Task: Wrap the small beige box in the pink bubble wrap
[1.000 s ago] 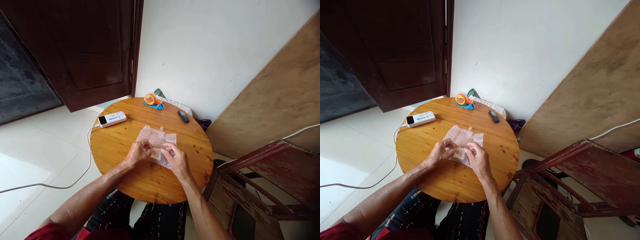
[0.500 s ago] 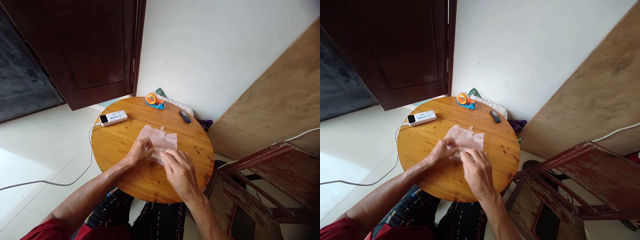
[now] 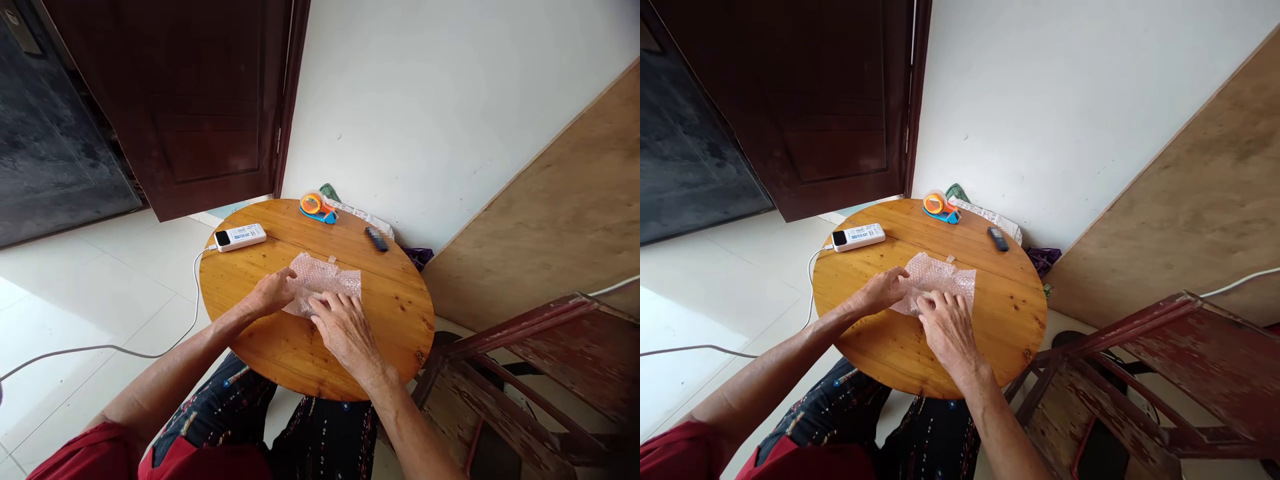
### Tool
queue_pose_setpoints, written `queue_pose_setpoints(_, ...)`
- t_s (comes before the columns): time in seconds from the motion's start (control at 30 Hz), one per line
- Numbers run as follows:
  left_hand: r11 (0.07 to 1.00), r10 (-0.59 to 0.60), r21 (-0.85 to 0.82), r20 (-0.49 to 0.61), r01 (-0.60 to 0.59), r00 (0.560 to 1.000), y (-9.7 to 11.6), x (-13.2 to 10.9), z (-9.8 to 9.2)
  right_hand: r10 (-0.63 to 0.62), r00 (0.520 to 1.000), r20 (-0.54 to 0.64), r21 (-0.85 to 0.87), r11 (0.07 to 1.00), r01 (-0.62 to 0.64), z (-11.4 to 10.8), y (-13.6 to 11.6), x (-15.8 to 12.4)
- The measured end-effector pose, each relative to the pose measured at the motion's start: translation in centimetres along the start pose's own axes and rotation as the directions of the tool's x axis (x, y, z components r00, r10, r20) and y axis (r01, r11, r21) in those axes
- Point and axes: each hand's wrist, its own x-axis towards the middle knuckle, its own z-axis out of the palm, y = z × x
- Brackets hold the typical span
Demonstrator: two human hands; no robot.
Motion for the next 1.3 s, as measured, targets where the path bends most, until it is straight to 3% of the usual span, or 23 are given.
queue_pose_setpoints(0.17,0.992,-0.003,0.130,-0.005,0.004,1.000,-0.6,0.5,0.2,-0.025,1.000,0.018,-0.046,0.999,0.026,0.1,0.2,0.5)
queue_pose_setpoints(0.27,0.981,-0.001,0.195,0.021,-0.003,1.000,-0.5,0.3,-0.7,-0.043,0.998,0.053,-0.107,0.993,0.048,0.0,0.1,0.6)
queue_pose_setpoints(0.47,0.965,-0.111,0.250,0.103,0.082,0.989,0.4,-0.1,-2.5,-0.095,0.988,0.120,-0.197,0.973,0.117,-0.3,-0.2,1.5)
queue_pose_setpoints(0.6,0.980,-0.200,0.041,0.168,0.196,0.965,0.4,0.1,-2.0,-0.129,0.983,0.133,-0.192,0.969,0.154,-0.3,0.1,1.8)
queue_pose_setpoints(0.73,0.911,-0.260,-0.283,0.175,0.302,0.950,-0.2,0.2,-1.1,-0.121,0.982,0.145,-0.170,0.975,0.145,-0.6,0.2,1.8)
queue_pose_setpoints(0.87,0.792,-0.241,-0.518,0.220,0.322,0.945,0.0,-0.2,-1.1,-0.097,0.982,0.161,-0.142,0.983,0.121,-0.8,0.3,2.0)
queue_pose_setpoints(0.97,0.621,-0.200,-0.712,0.259,0.327,0.945,0.8,-0.4,-0.7,-0.092,0.983,0.158,-0.117,0.987,0.111,-0.7,0.4,2.1)
queue_pose_setpoints(1.1,0.503,-0.138,-0.816,0.249,0.284,0.959,2.3,-0.3,0.5,-0.012,0.997,0.073,-0.020,1.000,0.014,-0.1,0.6,1.7)
queue_pose_setpoints(1.2,0.530,-0.125,-0.807,0.228,0.259,0.966,3.4,-0.1,1.2,0.085,0.996,0.003,0.075,0.994,-0.085,0.5,0.5,1.2)
queue_pose_setpoints(1.3,0.644,-0.071,-0.732,0.233,0.223,0.970,4.2,-0.1,1.1,0.141,0.989,-0.040,0.161,0.978,-0.133,0.6,0.3,0.9)
